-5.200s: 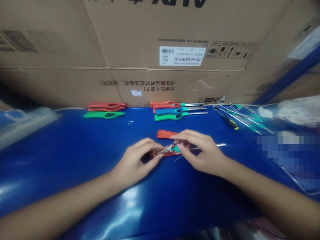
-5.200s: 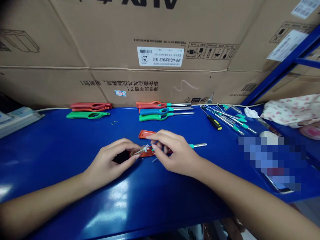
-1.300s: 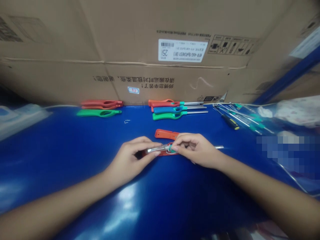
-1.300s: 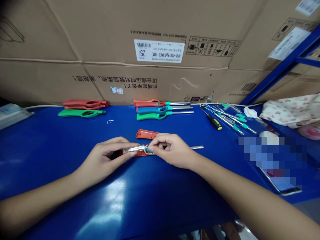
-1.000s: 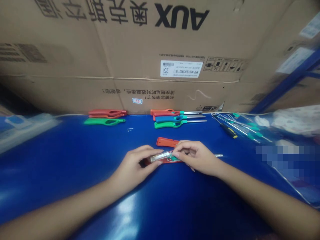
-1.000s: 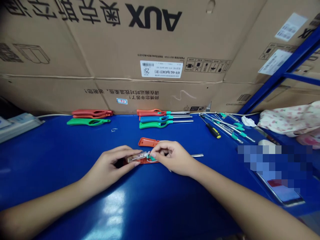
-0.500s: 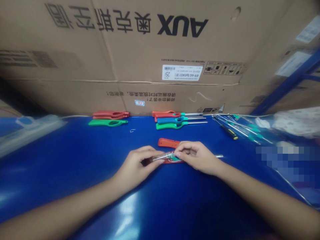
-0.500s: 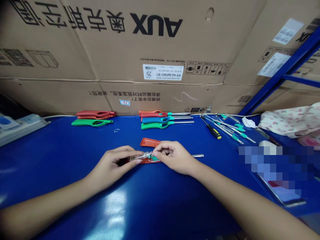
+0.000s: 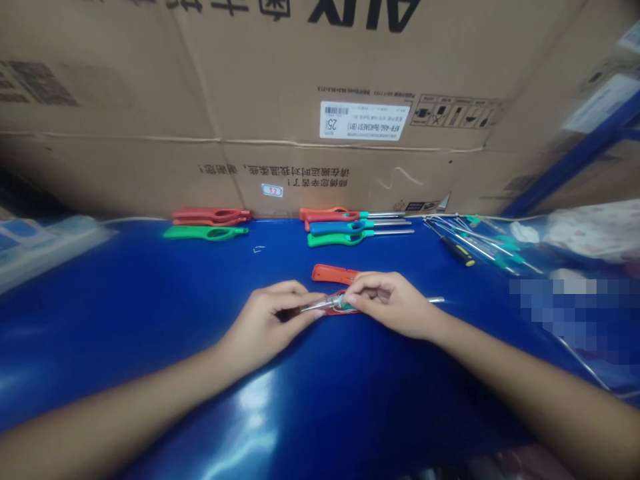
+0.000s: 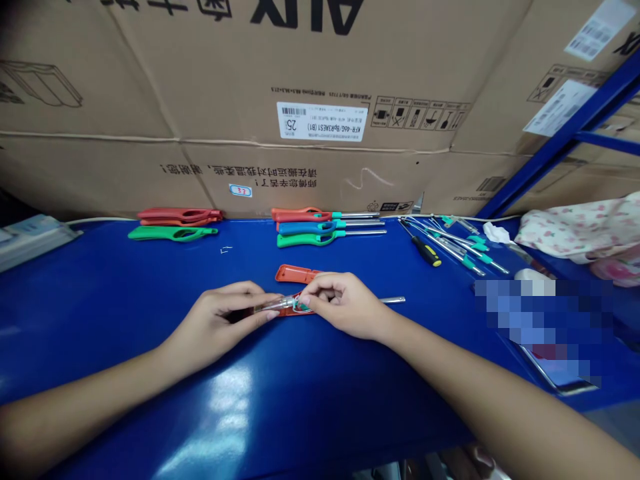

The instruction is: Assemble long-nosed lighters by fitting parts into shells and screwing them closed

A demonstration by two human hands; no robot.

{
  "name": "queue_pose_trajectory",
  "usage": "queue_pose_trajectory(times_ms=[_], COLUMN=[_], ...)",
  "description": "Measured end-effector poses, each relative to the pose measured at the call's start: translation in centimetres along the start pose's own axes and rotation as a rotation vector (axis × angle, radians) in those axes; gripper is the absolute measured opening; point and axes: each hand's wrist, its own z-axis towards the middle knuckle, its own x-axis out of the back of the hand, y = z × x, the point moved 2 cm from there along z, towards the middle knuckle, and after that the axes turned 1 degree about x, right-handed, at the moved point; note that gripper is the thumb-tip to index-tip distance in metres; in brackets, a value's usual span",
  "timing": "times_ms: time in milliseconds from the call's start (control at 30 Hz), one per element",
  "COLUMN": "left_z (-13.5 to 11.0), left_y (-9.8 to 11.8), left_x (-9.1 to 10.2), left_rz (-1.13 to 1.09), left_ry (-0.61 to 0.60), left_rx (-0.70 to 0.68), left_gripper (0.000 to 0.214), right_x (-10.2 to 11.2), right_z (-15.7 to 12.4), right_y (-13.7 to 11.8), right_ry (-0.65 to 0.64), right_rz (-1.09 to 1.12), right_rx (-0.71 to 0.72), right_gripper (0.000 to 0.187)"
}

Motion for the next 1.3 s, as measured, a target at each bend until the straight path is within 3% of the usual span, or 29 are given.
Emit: queue_pose_trajectory(times_ms=[433,667,933,1300], left_z=[0.07,0.05,0.02,-0.07], left_y=[0.03,0.02,0.21,0.11], left_x=[0.05,0.04,0.07,0.13], left_rz=[0.006,-0.005,0.011,-0.02], left_ry=[-0.028,0.016,0.046,0.016], left_rx=[-0.027,0.005,0.007,0.022], left_gripper=[0.026,0.022,0.022,0.022], right_x=[-0.28,-0.17,0.17,-0.36], right_z=[-0.16,0.02,-0.13,0.11], right_y=[-0.01,-0.2,-0.3,-0.37], right_ry=[-0.01,0.019,0.004,0.034], right_rz=[-0.031,-0.015,0.05,0.101], right_rx=[-0.042,-0.022,-0.164,-0.111], right_gripper=[0.03,0.025,0.03,0.035])
